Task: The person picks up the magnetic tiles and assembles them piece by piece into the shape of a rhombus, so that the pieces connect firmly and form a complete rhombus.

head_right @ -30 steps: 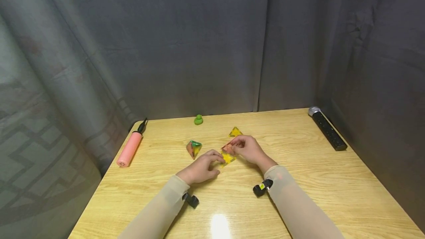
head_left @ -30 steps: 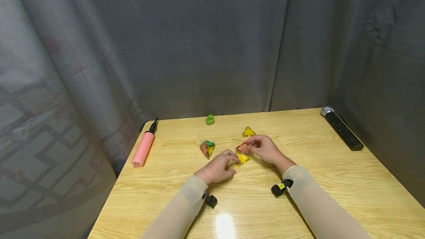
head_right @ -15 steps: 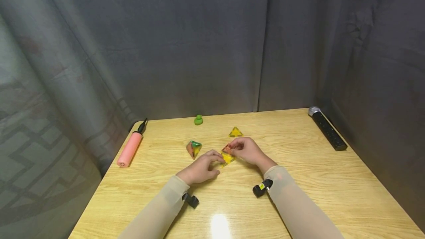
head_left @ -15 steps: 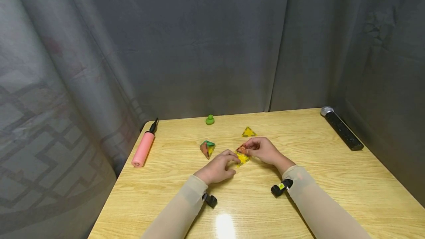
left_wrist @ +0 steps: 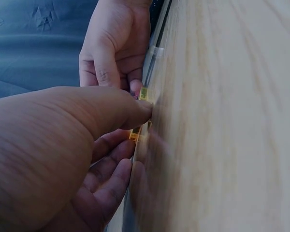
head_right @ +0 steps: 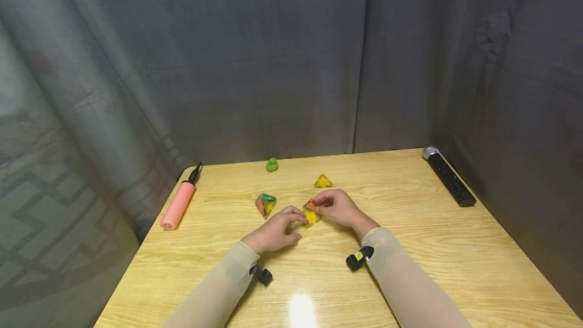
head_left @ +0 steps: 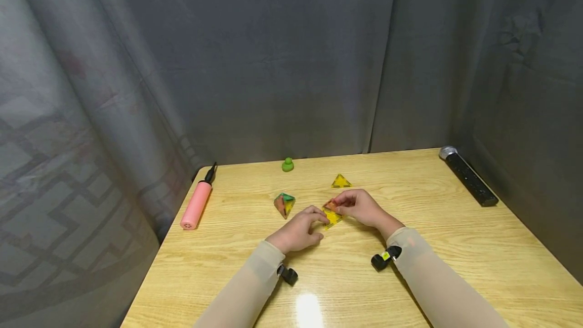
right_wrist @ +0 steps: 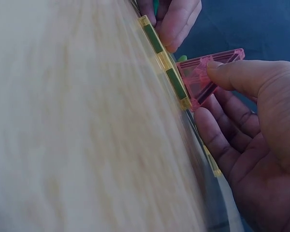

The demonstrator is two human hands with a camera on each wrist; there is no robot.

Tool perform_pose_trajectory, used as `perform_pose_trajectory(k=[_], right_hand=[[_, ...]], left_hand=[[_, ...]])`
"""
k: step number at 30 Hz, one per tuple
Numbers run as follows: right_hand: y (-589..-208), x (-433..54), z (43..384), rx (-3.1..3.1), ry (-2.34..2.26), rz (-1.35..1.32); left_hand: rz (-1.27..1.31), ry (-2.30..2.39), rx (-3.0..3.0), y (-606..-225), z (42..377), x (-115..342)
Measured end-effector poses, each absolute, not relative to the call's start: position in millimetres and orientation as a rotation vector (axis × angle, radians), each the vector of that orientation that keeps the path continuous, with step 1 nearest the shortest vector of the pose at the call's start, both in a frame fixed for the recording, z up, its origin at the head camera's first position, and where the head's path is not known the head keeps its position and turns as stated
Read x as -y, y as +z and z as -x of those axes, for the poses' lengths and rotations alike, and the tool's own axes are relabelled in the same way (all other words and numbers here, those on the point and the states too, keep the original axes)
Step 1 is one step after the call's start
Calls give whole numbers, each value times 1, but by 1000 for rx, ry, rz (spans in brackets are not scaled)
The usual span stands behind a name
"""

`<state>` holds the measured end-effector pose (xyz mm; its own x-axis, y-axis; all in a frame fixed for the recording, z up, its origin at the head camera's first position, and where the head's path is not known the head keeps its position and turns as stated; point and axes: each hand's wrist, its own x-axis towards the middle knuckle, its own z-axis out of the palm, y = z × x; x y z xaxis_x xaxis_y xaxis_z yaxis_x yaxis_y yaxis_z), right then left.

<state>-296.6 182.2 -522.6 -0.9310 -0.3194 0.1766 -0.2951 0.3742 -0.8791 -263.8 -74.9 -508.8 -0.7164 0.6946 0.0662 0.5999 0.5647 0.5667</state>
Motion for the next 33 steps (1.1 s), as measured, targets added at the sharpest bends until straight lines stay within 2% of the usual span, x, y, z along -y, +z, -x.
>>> perform_pose_trajectory(k=[13, 22, 33], right_hand=[[-484, -174, 272, -2586, -1607, 585], [-524, -183, 297, -2598, -1604, 572], [-519, -192, 299, -2607, -1600, 563]], left_hand=[[-1106, 866, -2625, -511, 265, 75], [-1095, 867, -2622, -511, 265, 75], [-1133, 817, -2633, -508, 264, 75]])
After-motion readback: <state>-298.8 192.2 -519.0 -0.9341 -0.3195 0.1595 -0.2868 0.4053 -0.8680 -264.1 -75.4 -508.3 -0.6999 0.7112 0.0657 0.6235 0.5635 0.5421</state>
